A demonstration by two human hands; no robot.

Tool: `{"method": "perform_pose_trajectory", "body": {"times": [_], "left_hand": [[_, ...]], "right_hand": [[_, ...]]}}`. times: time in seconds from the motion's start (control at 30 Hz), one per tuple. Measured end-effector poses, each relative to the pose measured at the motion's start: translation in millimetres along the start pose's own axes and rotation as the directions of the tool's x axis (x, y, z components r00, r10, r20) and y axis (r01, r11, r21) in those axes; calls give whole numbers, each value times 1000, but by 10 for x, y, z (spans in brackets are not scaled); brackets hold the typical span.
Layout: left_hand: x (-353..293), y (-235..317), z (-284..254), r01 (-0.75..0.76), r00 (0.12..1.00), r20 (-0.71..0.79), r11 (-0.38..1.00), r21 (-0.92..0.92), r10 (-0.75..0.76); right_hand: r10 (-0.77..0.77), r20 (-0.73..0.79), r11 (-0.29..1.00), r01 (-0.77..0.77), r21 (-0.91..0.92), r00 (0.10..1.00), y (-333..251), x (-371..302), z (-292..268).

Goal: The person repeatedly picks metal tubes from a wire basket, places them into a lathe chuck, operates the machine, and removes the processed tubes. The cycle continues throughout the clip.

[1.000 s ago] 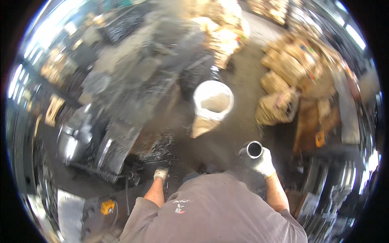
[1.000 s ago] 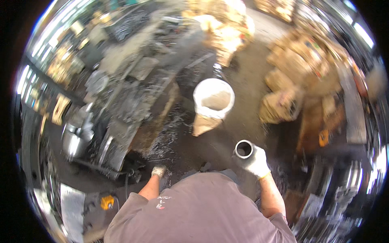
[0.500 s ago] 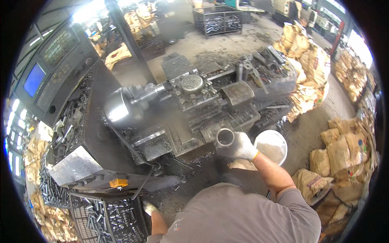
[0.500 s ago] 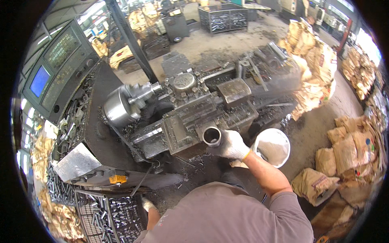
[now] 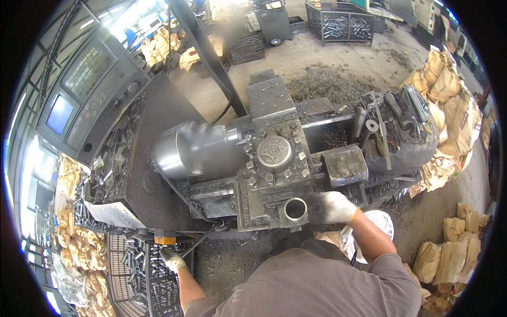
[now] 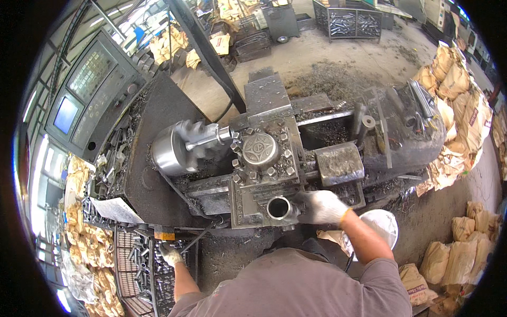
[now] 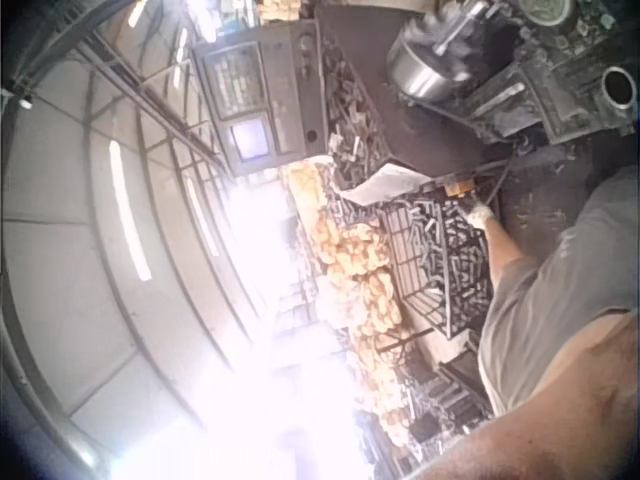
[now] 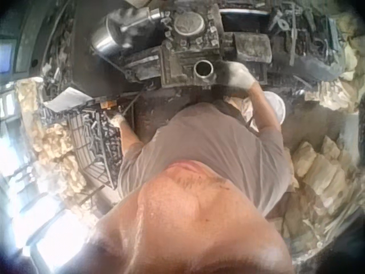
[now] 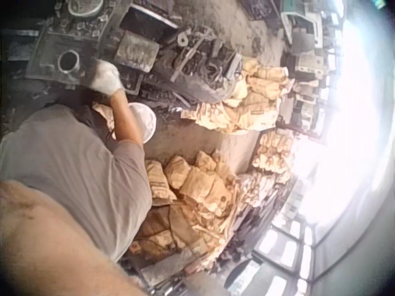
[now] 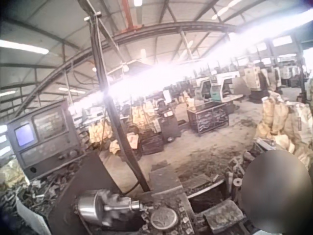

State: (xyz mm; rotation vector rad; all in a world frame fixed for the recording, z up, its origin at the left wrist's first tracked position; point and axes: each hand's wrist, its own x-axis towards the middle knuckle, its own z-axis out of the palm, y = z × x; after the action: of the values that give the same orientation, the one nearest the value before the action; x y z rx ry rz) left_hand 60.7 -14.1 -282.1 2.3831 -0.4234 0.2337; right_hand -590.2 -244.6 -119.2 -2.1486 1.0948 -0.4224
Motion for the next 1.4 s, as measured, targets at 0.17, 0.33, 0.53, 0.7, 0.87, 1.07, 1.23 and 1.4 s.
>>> {"method": "perform_pose_trajectory", "body": {"times": [0.17,0.33,0.53,0.7,0.87,1.07,1.23,1.4], "left_hand": [[582,-620,63,562,782,623,452,-693,-17],[-344,205,434,383,922,334,591,-710,-196],[-341,3384,96,-426,752,108,605,-673,650],[554,4125,558,-867,311,-140,220,-448,940],[496,4423,444,-558,539,296,598,-576,788],[286,4594,491,-928,300,91,312,-205,950],[311,4516,513,-921,363,45,365,-134,931],[239,4602,512,-918,364,66,370,-145,929]], "right_hand": [[1,-200,991,26,134,980,26,59,-652],[-20,-326,982,81,173,945,-188,497,-1037],[-295,-295,941,330,77,909,-639,1254,-1312],[-342,-106,937,330,-117,934,-953,2012,-1307],[-192,201,906,252,-339,961,-803,3184,-838],[69,493,822,230,-521,868,-538,4044,-146],[297,861,952,-200,-233,413,-277,4391,-480],[47,639,939,185,-291,768,-454,4124,-323]]}}
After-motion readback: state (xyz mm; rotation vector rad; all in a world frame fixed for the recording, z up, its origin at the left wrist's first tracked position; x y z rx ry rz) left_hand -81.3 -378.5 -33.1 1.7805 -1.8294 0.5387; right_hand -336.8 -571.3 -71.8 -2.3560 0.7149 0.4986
